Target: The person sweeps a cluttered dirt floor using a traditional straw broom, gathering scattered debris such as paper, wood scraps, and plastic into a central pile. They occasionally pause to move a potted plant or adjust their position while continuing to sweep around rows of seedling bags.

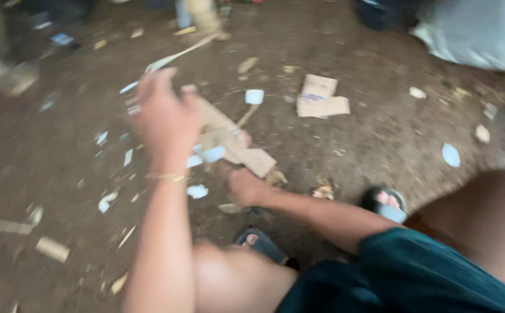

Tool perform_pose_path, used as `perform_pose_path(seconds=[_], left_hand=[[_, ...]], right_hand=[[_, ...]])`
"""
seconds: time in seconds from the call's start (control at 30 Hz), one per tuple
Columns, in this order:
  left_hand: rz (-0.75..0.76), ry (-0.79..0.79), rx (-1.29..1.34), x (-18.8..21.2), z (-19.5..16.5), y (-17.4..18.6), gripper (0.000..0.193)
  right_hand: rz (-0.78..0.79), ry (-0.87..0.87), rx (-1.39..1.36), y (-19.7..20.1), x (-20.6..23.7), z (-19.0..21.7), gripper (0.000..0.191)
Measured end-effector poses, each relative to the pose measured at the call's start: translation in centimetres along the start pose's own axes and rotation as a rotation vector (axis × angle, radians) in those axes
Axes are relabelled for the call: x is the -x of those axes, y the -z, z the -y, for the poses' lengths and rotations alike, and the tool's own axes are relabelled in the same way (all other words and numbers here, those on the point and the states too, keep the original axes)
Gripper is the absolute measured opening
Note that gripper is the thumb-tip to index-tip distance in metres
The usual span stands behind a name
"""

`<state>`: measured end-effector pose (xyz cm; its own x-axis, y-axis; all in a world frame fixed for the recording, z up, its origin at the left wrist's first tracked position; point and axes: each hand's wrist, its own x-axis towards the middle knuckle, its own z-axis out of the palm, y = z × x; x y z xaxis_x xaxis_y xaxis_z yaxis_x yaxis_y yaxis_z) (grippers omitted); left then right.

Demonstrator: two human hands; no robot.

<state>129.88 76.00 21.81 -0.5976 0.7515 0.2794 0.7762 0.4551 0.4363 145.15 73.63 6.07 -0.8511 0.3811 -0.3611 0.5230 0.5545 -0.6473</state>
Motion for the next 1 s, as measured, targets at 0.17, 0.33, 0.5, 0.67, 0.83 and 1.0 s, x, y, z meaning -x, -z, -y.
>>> perform_pose_path(seconds=[0.17,0.33,0.5,0.67,0.83,1.0], left_hand=[[0.033,-0.016,-0.023,-0.5,-0.3,-1.1,0.039],[-0.023,0.015,0.023,-2.1,0.5,-2.5,0.054],[-0.337,0.267,0.045,-4.2,1.0,-2.4,0.077],[0.325,1.015,0.902,-3.5,-0.5,-0.3,0.091],[0.632,0.713,0.986,-3.1,-1.5,0.1,0.048],[0.602,0.754,1.23,-3.3,0.3,-1.0,0.04]], right_hand=[[-0.181,-0.06,-0.568,2.5,2.7,0.0,0.058],[0.164,-0.125,-1.141,2.7,4.6,-2.4,0.043],[0.32,-0.12,-1.546,3.6,4.5,-4.1,0.042],[0.198,-0.024,-1.562,5.2,4.0,-1.4,0.037],[0.121,-0.025,-1.342,7.6,4.2,0.7,0.042],[0.031,0.03,-1.654,10.4,7.2,0.8,0.042]])
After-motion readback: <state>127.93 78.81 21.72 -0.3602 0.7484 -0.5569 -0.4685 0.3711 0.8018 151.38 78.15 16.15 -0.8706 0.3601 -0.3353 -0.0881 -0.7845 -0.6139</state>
